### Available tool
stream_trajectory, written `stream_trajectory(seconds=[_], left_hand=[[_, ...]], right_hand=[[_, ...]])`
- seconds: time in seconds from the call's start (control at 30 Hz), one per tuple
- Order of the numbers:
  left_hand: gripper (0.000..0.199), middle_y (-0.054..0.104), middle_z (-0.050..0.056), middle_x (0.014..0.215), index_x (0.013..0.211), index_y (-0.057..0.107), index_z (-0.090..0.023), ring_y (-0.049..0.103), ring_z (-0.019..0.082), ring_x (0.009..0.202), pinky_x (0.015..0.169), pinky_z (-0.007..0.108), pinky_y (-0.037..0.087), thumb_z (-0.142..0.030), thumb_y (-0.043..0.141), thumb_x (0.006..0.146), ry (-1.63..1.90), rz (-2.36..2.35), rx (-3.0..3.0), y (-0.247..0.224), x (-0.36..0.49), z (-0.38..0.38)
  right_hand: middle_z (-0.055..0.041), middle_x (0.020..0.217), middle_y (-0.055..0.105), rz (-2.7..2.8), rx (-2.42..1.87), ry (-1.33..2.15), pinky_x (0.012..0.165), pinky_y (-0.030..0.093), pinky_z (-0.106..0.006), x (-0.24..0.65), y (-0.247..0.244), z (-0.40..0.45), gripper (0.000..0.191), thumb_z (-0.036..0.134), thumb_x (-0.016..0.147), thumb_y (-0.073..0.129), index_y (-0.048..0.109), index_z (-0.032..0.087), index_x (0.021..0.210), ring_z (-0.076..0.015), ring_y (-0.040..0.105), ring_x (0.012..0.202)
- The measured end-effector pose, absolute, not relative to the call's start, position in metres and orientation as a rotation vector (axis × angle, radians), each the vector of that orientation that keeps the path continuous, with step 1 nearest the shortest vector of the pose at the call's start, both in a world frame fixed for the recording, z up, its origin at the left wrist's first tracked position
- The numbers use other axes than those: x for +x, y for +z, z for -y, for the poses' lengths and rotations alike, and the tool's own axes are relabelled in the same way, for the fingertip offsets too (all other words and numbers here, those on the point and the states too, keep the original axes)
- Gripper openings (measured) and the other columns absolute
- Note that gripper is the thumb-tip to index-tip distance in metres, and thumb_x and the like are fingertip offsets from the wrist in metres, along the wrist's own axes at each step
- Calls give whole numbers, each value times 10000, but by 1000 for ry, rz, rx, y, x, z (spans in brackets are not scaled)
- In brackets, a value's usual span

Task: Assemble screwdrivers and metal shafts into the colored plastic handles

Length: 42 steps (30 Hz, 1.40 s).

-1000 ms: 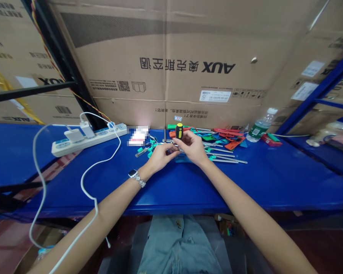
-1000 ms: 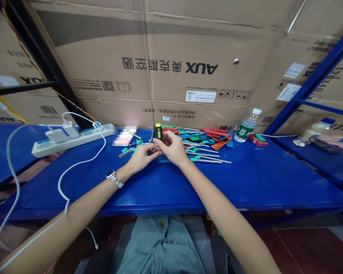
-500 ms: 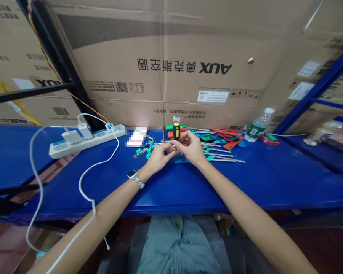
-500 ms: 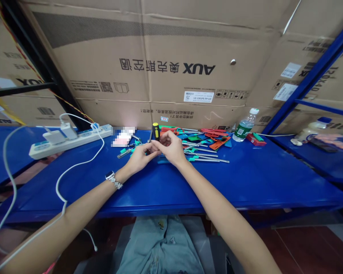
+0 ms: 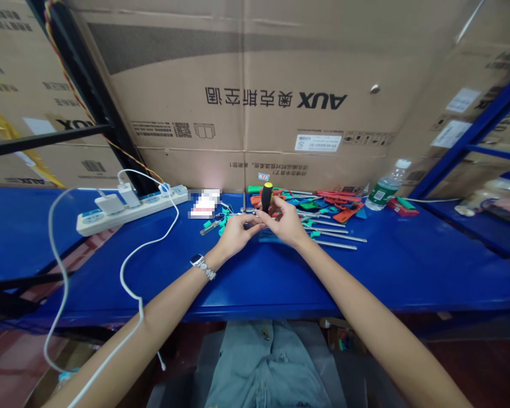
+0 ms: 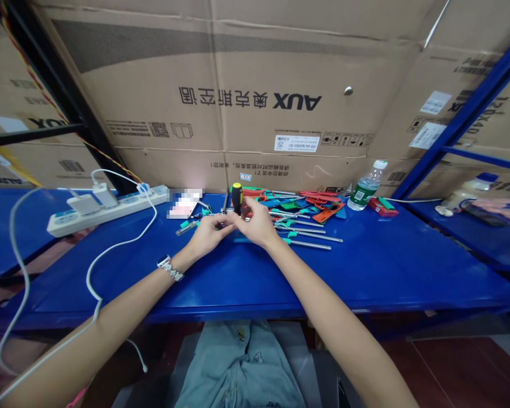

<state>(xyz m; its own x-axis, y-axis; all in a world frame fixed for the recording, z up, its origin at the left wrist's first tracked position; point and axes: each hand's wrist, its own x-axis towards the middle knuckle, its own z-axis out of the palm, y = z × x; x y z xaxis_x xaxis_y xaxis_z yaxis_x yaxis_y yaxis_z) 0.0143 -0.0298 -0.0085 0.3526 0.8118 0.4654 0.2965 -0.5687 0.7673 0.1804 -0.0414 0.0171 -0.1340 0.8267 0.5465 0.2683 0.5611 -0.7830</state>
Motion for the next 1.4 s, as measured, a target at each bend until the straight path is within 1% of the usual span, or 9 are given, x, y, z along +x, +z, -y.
stream_trajectory(seconds=[0.17,0.37,0.47,0.53,0.6,0.77,0.93,1.17,1.4], left_hand=[[150,701,12,691,718,702,-157,585,147,644,658,275,444,-256,726,828,1229,-970,1980,-9,19,32],[158,721,20,726,726,689,-168,610,162,668,706,300,479,-271,709,845,1191,-1015,1970,-7,19,33],[118,753,38,861,828,717,-184,662,201,808,872,380,506,-298,746,837,1108,-1046,2128,-3,11,34],[263,751,62,1041,976,730,-205,658,254,997,1008,457,465,-366,815,787,997,-1007,2321,-1,3,35],[417,718,91,1180,1109,713,-216,613,297,1139,1061,493,437,-413,839,764,864,-960,2459,-1,-4,35],[278,718,101,1147,1125,702,-199,613,290,1137,1030,471,468,-333,727,883,723,-908,2574,-11,-7,29],[195,700,105,1087,973,685,-180,637,268,1049,966,445,509,-321,751,856,823,-912,2540,-17,-3,26],[267,682,116,1109,1072,678,-171,618,279,1050,967,468,504,-337,745,874,816,-982,2573,-17,-3,32],[270,678,99,1072,1094,681,-182,611,276,1035,949,450,497,-364,718,898,805,-963,2630,-20,-4,30]], right_hand=[[-60,861,719,1572,-949,641,680,524,-340,174,13,39,299,457,820,732,671,190,938,-187,642,713],[-18,768,687,1428,-878,779,519,471,-291,169,15,42,342,453,768,787,587,214,910,-159,593,584],[-13,730,668,1418,-874,820,522,478,-287,171,18,43,350,464,753,796,576,211,855,-157,598,584],[-37,804,699,1485,-867,822,563,502,-289,174,21,43,341,479,773,774,611,202,890,-167,633,651],[-56,872,722,1566,-849,842,585,513,-290,177,23,43,345,492,802,741,640,193,941,-174,653,697],[-47,792,702,1679,-899,903,538,514,-284,180,19,39,355,513,851,681,682,170,945,-161,633,623],[2,639,641,1654,-920,994,481,515,-278,178,7,36,347,484,784,756,679,187,944,-156,614,541],[-24,587,676,1469,-938,1121,526,577,-318,175,10,39,479,558,576,891,579,200,638,-159,630,497],[-46,646,709,1642,-889,1156,545,571,-288,190,14,43,431,576,698,819,720,158,733,-140,645,543]])
